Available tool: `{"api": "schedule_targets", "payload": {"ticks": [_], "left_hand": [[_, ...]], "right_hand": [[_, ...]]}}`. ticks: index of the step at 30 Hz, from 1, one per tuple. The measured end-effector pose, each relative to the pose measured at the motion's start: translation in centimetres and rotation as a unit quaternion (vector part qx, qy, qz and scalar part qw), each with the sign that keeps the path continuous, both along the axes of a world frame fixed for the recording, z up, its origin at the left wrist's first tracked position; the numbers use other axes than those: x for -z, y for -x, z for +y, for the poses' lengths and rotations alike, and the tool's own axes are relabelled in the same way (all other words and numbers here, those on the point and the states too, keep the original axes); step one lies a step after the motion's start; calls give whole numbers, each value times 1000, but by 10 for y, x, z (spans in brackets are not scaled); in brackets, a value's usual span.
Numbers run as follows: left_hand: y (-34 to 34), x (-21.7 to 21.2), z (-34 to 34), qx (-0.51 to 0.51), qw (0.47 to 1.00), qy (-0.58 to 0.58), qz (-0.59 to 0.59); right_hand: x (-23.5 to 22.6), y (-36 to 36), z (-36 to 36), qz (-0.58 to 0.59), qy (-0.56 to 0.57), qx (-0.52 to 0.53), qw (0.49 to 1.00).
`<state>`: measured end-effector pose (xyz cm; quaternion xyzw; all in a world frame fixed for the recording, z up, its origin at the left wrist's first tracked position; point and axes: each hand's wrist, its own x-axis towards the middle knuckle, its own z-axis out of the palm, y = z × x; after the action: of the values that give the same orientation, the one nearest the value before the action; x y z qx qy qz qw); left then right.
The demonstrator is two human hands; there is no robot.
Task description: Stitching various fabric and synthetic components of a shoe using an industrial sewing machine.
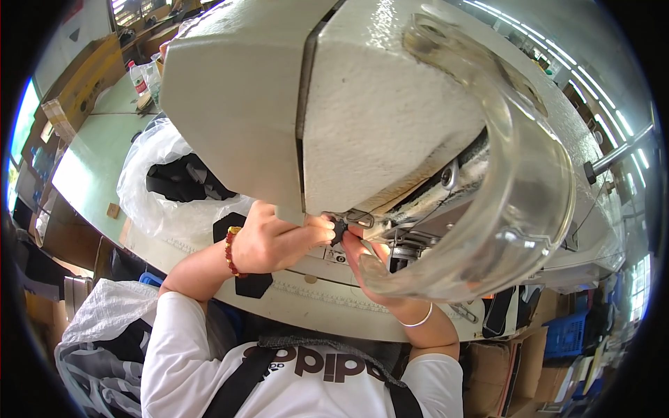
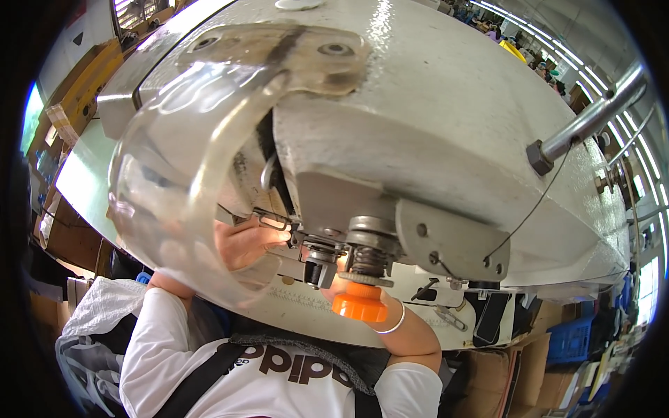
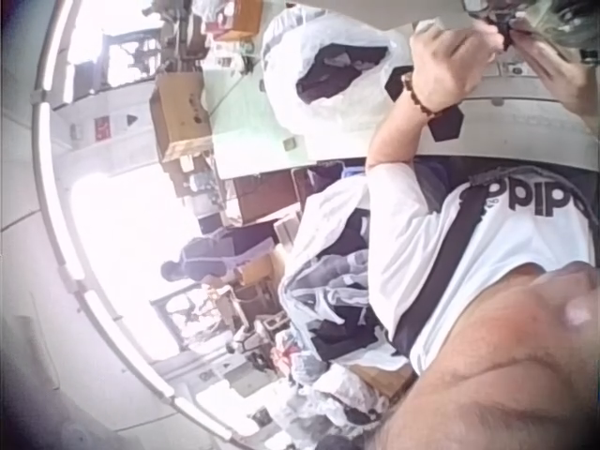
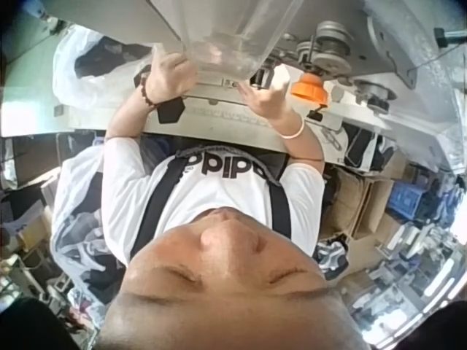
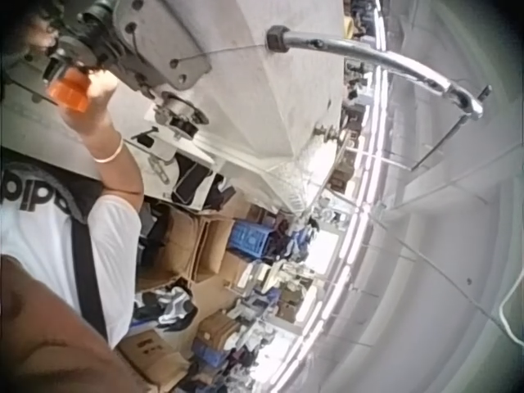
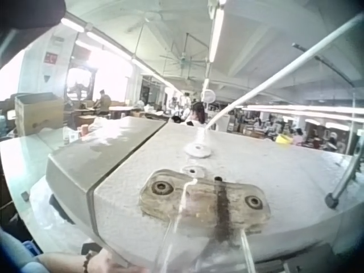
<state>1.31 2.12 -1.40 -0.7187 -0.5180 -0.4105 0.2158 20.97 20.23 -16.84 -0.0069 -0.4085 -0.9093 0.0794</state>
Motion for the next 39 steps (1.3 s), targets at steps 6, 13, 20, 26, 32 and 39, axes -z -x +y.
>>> {"api": "schedule_targets", "payload": {"ticks": [6, 13, 20, 26, 32, 39], "left_hand": [[-6, 12, 11, -35, 989, -25, -141], [-8, 12, 8, -25, 987, -17, -157], [-4, 4, 3, -1, 999, -34, 32], [-3, 1, 5, 37, 999, 0, -1], [4, -6, 13, 27, 996, -69, 50], [3, -11, 11, 27, 998, -39, 34]], "right_hand": [[-56, -4, -13, -167, -762, 57, 623], [-63, 4, -25, -90, -707, 169, 681], [-33, 10, -25, -23, -733, 259, 629], [-74, 9, -23, -189, -411, 117, 884], [-99, 15, -27, -41, 555, -303, 773], [-78, 13, -20, 87, 869, -392, 291]]}}
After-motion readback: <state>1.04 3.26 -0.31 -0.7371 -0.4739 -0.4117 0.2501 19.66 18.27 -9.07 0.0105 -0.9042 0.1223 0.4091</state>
